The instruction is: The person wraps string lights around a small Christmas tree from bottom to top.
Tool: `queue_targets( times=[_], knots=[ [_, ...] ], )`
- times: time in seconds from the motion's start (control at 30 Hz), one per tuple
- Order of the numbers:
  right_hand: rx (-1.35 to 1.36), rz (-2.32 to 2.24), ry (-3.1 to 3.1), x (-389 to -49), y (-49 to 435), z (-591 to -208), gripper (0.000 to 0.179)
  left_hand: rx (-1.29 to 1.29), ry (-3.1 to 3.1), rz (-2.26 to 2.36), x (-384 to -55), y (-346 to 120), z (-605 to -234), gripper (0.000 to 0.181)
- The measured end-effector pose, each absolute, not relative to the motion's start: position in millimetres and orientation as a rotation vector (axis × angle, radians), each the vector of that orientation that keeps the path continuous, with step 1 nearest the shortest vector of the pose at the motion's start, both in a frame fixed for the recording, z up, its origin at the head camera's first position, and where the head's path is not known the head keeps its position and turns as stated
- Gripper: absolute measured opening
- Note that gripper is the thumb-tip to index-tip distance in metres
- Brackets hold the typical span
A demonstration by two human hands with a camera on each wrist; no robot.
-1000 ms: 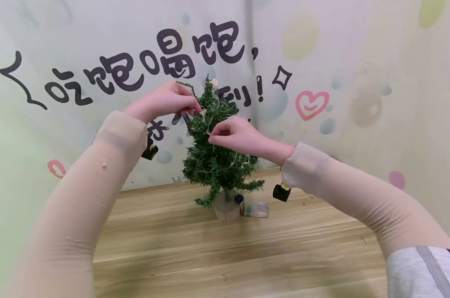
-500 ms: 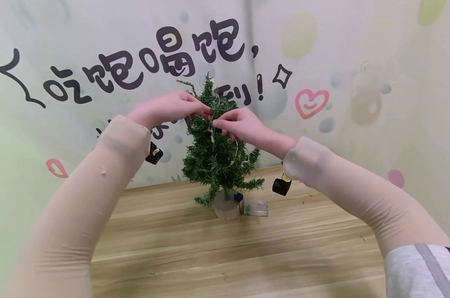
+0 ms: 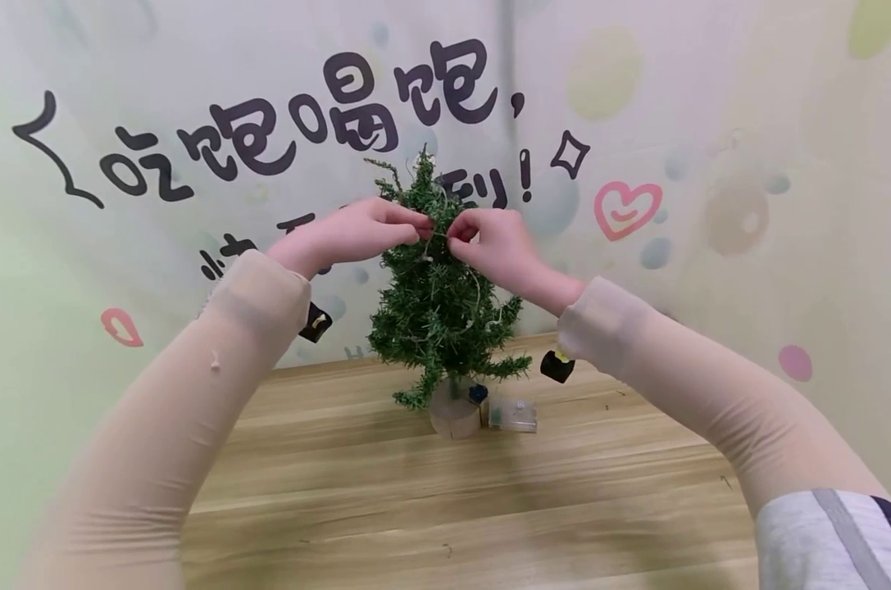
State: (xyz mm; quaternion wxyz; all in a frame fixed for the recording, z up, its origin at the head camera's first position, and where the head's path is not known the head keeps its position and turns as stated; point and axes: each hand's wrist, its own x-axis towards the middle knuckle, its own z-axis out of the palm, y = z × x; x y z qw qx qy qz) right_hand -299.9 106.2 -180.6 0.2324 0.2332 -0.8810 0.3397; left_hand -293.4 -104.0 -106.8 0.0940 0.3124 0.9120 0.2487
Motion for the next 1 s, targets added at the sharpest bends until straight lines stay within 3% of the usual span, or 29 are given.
queue_targets(
  times=[0.43, 0.77, 1.0],
  knots=[
    [0.63, 1.272, -2.545, -315.6, 107.5, -202.3, 0.016, 1.218, 3.052, 0.775, -283.0, -113.9, -131.4, 0.03],
    [0.674, 1.016, -2.677, -320.1, 110.0, -202.9, 0.02, 1.308, 3.124, 0.885, -283.4, -121.2, -152.0, 0.027],
    [0.657, 1.075, -2.67, -322.3, 109.1, -203.2, 0.02, 1.298, 3.153, 0.958, -284.1, -125.3, -154.8, 0.029]
  ],
)
